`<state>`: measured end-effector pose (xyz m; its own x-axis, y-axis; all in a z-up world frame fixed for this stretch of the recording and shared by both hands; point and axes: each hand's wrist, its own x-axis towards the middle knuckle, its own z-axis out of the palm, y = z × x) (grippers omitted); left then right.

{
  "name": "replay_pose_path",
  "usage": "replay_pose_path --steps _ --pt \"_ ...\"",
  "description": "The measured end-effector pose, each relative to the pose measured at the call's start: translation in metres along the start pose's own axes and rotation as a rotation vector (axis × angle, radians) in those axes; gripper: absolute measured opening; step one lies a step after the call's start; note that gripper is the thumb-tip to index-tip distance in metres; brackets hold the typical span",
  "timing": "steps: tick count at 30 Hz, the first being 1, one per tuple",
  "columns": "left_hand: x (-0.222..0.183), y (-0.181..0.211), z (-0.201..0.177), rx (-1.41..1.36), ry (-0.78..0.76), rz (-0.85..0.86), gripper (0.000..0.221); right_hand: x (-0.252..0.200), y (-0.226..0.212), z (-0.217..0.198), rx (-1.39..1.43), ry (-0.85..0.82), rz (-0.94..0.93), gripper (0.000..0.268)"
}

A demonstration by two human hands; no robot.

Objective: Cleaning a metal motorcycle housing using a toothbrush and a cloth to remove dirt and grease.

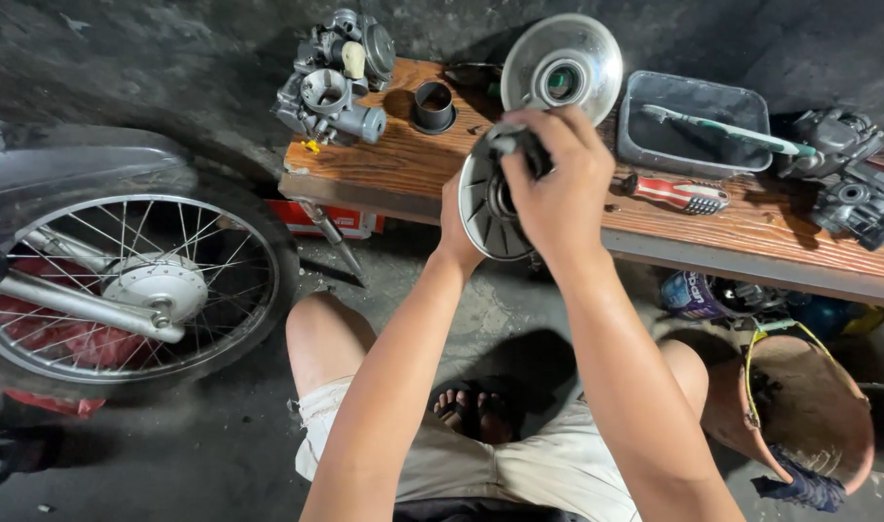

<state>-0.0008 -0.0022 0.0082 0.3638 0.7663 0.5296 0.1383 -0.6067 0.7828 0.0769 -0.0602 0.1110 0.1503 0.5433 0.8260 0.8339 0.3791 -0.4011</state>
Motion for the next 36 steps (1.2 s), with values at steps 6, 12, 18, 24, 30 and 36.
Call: replay_pose_path --steps 6,12,18,24,30,36 --pt "0.002 0.006 -0.003 0.034 -0.024 -0.016 0.038 -0.008 -0.019 0.000 0.133 -0.084 -0.020 0.026" --pt "0.012 0.013 -0.006 0.064 -0.058 -0.022 0.040 -0.036 -0.025 -0.007 0.168 -0.231 -0.059 0.027" --pt "0.014 0.025 -0.012 0.099 -0.071 -0.023 0.041 -0.063 -0.022 -0.031 0.201 -0.355 -0.001 0.023" --pt "0.009 0.041 -0.016 0.132 -0.099 -0.021 0.042 -0.088 0.005 -0.055 0.181 -0.363 0.117 0.017" --pt "0.013 0.054 -0.022 0.168 -0.126 -0.011 0.043 -0.106 0.016 -0.075 0.160 -0.198 0.427 0.008" --pt "-0.006 0.073 -0.024 0.208 -0.145 -0.016 0.045 -0.099 0.011 -0.069 0.334 0.015 0.699 0.004"
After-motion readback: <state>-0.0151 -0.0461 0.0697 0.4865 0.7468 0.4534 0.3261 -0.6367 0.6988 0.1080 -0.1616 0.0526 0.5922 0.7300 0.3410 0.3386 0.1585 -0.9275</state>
